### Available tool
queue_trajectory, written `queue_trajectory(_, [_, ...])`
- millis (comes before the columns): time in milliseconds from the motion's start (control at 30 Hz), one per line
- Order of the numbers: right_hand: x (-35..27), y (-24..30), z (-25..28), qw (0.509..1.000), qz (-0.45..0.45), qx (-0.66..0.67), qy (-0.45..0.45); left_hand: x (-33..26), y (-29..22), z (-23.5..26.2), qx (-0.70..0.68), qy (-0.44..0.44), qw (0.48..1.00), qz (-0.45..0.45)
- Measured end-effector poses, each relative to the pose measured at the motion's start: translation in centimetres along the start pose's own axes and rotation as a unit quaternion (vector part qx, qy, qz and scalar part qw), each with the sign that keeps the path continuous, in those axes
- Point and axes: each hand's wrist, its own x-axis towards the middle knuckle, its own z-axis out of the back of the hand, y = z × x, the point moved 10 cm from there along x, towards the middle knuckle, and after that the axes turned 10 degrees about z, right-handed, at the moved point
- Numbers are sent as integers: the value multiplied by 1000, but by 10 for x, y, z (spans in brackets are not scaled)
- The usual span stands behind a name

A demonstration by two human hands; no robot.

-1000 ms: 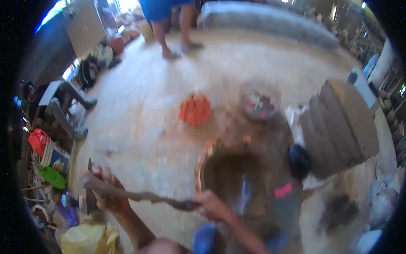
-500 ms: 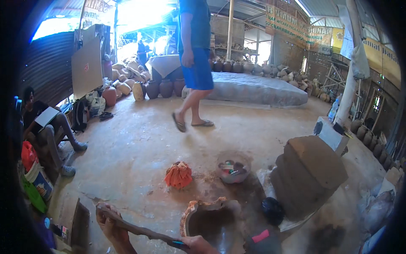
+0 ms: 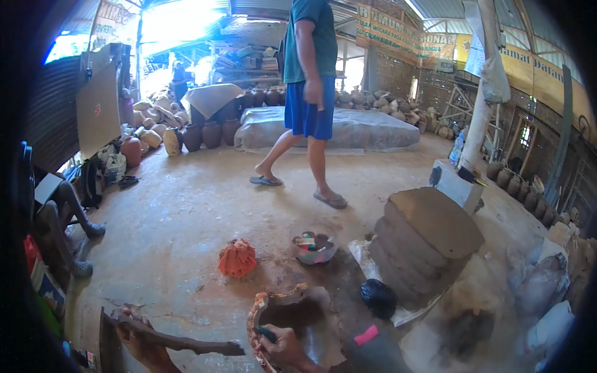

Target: The person cleans the interior of a large clay mold with a cloth, then uses a scraper and a wooden rib to smooth the surface of a large slab of clay before pressing it into the mold and trimming the edges with a tool.

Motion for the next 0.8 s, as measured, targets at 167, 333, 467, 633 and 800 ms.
queue_trajectory(167, [15, 45, 21, 959, 128, -250, 44, -15, -18, -90, 195, 202, 958, -50])
queue_trajectory(333, [-4, 101, 50, 878, 231, -351, 228, -12, -2, -51, 302, 82, 942, -121])
queue_trajectory(467, [-65, 99, 108, 763, 26, -519, 383, -8, 12, -59, 301, -21, 952, -50])
queue_trajectory(633, [-214, 101, 240, 603, -369, -554, 440, -13, 16, -69, 304, -90, 948, 3])
queue_trajectory(800, [-291, 250, 521, 437, -436, -787, -11, -17, 54, -69, 270, -85, 957, 71])
